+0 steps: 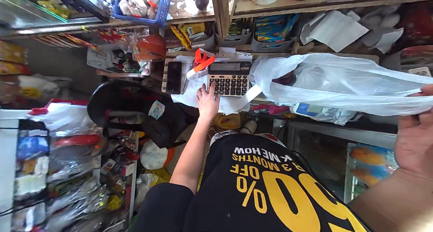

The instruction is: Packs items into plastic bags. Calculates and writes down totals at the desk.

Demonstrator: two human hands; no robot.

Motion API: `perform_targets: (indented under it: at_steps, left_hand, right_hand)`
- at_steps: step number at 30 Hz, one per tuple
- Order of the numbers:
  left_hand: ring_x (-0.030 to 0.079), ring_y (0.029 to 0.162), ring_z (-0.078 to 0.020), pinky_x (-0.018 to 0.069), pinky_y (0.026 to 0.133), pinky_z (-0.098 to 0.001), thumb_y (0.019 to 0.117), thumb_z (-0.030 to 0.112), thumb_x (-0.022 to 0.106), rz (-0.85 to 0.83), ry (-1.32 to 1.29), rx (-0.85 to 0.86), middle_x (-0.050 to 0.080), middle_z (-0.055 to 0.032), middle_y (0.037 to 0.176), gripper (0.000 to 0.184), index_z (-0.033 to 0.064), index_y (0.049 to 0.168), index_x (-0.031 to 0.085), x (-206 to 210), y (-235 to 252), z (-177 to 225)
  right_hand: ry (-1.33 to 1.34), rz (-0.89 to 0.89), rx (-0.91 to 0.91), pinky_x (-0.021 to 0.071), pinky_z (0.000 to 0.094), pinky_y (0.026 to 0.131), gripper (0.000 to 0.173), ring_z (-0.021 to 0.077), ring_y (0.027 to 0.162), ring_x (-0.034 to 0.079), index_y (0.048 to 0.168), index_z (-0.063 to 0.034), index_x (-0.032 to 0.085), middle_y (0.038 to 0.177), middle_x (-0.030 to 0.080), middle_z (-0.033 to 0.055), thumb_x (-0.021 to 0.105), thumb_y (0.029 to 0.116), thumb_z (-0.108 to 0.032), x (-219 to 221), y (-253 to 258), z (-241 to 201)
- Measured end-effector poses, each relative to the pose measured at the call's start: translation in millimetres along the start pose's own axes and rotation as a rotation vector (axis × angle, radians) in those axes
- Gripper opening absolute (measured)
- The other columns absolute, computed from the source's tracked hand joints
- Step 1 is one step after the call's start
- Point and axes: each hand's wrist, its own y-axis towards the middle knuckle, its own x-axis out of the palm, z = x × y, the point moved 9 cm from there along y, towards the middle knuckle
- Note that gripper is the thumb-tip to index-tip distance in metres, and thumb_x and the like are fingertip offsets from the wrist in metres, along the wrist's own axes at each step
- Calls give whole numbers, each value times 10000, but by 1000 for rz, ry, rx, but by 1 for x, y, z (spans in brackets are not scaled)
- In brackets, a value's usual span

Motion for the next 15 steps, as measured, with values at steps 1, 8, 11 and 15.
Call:
perform_targets:
  at_steps: [1,8,11,15]
  left_hand:
    - [342,1437,-525,316,1119,-674,1030,337,589,-13,2,0,424,-299,1539,563,217,1563,455,3,6,2]
    - [415,1357,-534,309,1090,-694,1049,414,521,34,163,8,494,-314,1442,457,237,1466,589,6,24,12]
    - [361,1410,-533,243,1132,-719,1024,360,584,90,115,98,443,-269,1526,378,208,1357,678,1,13,33]
    - [348,1433,-516,228,1148,-717,1017,327,609,35,109,235,425,-234,1560,342,261,1343,686,21,-13,55]
  right_hand:
    - [-10,4,14,534,344,1018,326,174,1145,639,1355,-29,436,1287,606,67,427,1029,-23,1,-4,1]
    - [-76,37,48,519,300,1012,343,126,1139,622,1381,-42,429,1309,590,24,446,1040,-77,-8,-29,4]
    - [-79,48,41,521,322,1032,340,137,1137,630,1372,-31,448,1258,605,23,435,1034,-69,-12,-31,1]
    - [-88,59,51,511,332,1048,352,139,1149,625,1383,-22,442,1252,605,27,433,1034,-70,-13,-28,1]
